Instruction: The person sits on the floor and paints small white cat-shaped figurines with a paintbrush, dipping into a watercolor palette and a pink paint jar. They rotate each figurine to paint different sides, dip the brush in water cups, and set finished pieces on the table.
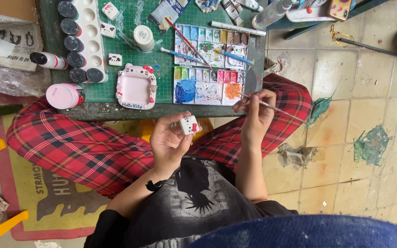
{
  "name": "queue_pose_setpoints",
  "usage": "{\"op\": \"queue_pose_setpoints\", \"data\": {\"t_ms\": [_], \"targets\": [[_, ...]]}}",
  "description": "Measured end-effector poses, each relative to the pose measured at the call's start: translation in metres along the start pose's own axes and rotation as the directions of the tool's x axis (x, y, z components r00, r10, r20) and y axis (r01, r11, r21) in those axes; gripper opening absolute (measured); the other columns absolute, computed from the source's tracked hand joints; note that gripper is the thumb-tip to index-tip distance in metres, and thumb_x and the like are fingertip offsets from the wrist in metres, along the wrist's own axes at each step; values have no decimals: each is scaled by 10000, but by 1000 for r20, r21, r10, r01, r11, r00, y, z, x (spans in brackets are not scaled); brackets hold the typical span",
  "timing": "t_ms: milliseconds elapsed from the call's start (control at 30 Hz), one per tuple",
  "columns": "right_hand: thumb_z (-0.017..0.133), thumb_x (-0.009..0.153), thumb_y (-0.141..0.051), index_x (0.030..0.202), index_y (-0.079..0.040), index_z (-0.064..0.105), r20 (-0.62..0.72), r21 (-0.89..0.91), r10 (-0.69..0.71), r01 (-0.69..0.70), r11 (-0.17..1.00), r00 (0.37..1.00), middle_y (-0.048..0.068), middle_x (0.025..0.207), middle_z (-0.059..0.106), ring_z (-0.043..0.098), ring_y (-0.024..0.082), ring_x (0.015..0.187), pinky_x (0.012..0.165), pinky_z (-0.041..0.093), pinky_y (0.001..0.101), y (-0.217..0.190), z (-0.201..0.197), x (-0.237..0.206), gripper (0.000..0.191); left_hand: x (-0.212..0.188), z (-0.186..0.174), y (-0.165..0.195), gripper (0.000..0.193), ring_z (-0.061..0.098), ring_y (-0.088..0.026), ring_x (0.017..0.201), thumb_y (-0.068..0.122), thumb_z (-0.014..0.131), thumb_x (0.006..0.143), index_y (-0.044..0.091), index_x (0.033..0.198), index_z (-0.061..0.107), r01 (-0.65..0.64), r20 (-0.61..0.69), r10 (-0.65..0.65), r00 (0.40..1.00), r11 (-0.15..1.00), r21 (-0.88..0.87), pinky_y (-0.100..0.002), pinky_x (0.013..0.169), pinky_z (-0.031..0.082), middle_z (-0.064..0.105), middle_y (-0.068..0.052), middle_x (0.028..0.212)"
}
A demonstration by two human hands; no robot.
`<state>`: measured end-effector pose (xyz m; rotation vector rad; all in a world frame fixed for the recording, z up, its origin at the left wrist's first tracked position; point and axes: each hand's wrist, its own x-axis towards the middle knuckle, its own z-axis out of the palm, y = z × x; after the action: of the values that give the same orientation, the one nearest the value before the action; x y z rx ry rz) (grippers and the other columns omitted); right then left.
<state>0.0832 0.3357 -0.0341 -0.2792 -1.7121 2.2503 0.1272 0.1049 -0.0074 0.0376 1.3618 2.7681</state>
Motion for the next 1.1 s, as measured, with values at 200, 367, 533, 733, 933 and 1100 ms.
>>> {"op": "queue_pose_setpoints", "data": {"t_ms": [200,367,533,733,933,1100], "targets": [[560,1073,-49,1159,-44,486,-89,-113,141,-150,982,986,106,1007,666,685,146,761,629,544,249,32,-34,30,113,6,-2,-4,434,659,-265,1257,-139,660,966,23,1333,493,-40,8,41,999,999,-24,-435,1135,547,538,-162,1450],[625,1089,-77,1094,-45,551,-65,-300,51,-68,951,997,60,894,670,620,81,710,614,473,210,45,-49,45,80,6,-5,-6,417,663,-262,1251,-134,653,967,30,1314,489,-31,3,31,1000,999,-33,-433,1126,554,539,-176,1462],[746,1021,-128,972,-38,635,-130,-702,-105,-17,712,986,5,732,641,534,26,620,556,392,203,42,-46,54,150,7,-11,-6,418,659,-254,1255,-121,657,975,40,1324,491,-64,-19,64,998,998,4,-413,1117,544,536,-178,1458],[758,985,-135,1020,-44,693,-158,-731,-92,-54,680,983,15,741,673,561,20,627,561,454,199,40,-34,55,117,11,-30,2,438,624,-239,1283,-112,659,978,68,1338,485,-50,-118,55,992,998,46,-434,1148,540,518,-197,1495],[640,1049,-96,1069,-48,678,-3,-675,-16,9,738,1000,19,773,656,596,68,621,566,474,239,40,-25,51,64,13,-41,7,419,608,-257,1333,-81,647,1004,69,1358,479,-27,-170,41,985,996,82,-436,1157,534,525,-229,1511],[654,1008,-76,1051,-33,640,61,-794,-86,101,599,994,64,927,673,610,108,661,561,456,274,40,-21,51,62,14,-46,10,398,623,-263,1317,-66,636,1017,62,1366,491,-18,-184,32,982,997,81,-410,1118,553,547,-227,1496]]}}
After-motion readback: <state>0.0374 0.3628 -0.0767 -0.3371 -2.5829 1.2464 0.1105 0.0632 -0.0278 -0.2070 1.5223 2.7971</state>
